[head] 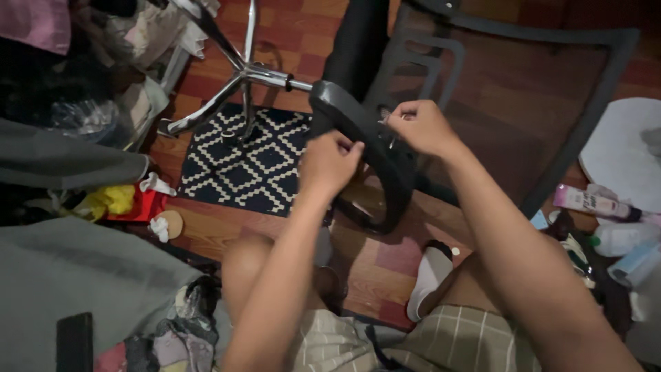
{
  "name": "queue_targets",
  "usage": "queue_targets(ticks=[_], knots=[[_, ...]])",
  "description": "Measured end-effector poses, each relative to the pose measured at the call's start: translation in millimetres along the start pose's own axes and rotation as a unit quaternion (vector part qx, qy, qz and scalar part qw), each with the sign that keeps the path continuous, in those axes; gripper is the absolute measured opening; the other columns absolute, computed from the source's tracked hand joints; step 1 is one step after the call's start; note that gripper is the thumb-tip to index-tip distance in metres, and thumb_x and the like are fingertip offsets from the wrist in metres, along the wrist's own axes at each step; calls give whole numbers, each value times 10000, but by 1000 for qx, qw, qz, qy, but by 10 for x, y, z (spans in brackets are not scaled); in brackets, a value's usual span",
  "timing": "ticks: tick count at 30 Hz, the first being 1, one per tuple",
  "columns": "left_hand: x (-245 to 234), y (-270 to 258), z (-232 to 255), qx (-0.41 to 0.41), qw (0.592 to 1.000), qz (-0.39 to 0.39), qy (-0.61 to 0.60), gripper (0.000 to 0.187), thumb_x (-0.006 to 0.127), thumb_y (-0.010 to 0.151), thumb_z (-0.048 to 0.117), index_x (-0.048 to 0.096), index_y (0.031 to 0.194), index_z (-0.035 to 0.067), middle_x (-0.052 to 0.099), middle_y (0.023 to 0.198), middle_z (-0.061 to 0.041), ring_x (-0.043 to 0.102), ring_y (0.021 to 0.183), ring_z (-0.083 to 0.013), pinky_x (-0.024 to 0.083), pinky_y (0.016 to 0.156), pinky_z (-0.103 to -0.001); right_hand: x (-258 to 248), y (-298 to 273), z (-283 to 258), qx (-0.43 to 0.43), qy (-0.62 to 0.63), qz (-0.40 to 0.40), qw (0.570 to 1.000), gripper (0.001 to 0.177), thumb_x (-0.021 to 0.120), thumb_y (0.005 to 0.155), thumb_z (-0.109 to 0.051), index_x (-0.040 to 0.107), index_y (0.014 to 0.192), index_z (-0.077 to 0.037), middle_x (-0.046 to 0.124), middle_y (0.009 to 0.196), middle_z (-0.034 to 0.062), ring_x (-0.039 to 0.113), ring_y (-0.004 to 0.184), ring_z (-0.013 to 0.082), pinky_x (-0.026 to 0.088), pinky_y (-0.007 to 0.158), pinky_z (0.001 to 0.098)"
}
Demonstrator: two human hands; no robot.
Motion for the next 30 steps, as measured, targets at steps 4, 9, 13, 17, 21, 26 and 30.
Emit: queue_targets(ticks=[4,9,13,17,21,26,30], knots=[[-568,-134,-29,179,968,-29,-175,306,745,875,150,704,1164,57,725,954,-86,710,787,-213,571,736,-329,328,-8,-80,-27,120,-87,989,221,600,914,-185,740,907,-15,719,800,9,658,724,76,543,672,244],[-891,-94,-364,203,965,-8,-167,105,746,927,78,775,1023,46,711,939,-92,698,824,-203,549,741,-310,957,-18,-300,75,168,-141,973,214,539,890,-188,713,863,-66,663,734,-23,602,615,66,477,512,245],[-849,-90,-662,199,956,20,-213,122,759,891,105,743,988,32,720,955,-91,723,825,-179,567,732,-303,1241,50,-473,35,212,-167,962,229,563,941,-181,723,883,-28,580,704,-14,475,605,61,357,519,220],[-796,-117,-928,163,959,57,-226,89,722,929,115,732,962,33,733,894,-81,722,787,-172,562,710,-301,1402,36,-579,76,189,-155,967,243,553,958,-235,712,886,-66,607,721,-37,495,608,56,371,504,215],[-826,-67,-1097,104,972,66,-198,146,675,1008,138,737,939,25,733,804,-83,715,731,-169,545,687,-305,1428,32,-589,151,165,-151,963,288,514,997,-280,655,880,-58,566,707,-13,505,596,90,359,479,248],[-868,-58,-1245,25,960,51,-275,118,691,989,143,736,990,34,713,788,-44,634,703,-117,511,651,-285,1493,74,-634,89,294,-194,932,235,513,1002,-162,698,1011,-18,602,775,28,611,716,98,517,677,222],[-893,-48,-1281,87,940,71,-322,96,706,951,96,731,1029,46,739,892,0,658,808,-70,531,728,-247,1457,45,-757,74,233,-183,952,202,526,996,-97,696,1059,-8,683,875,56,678,769,104,539,696,236]])
Point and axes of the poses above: each hand's wrist, its own y-axis towards the middle knuckle, its own x-axis out of the palm, z = x × y, the point moved 1 cm from there along y, towards the middle knuckle
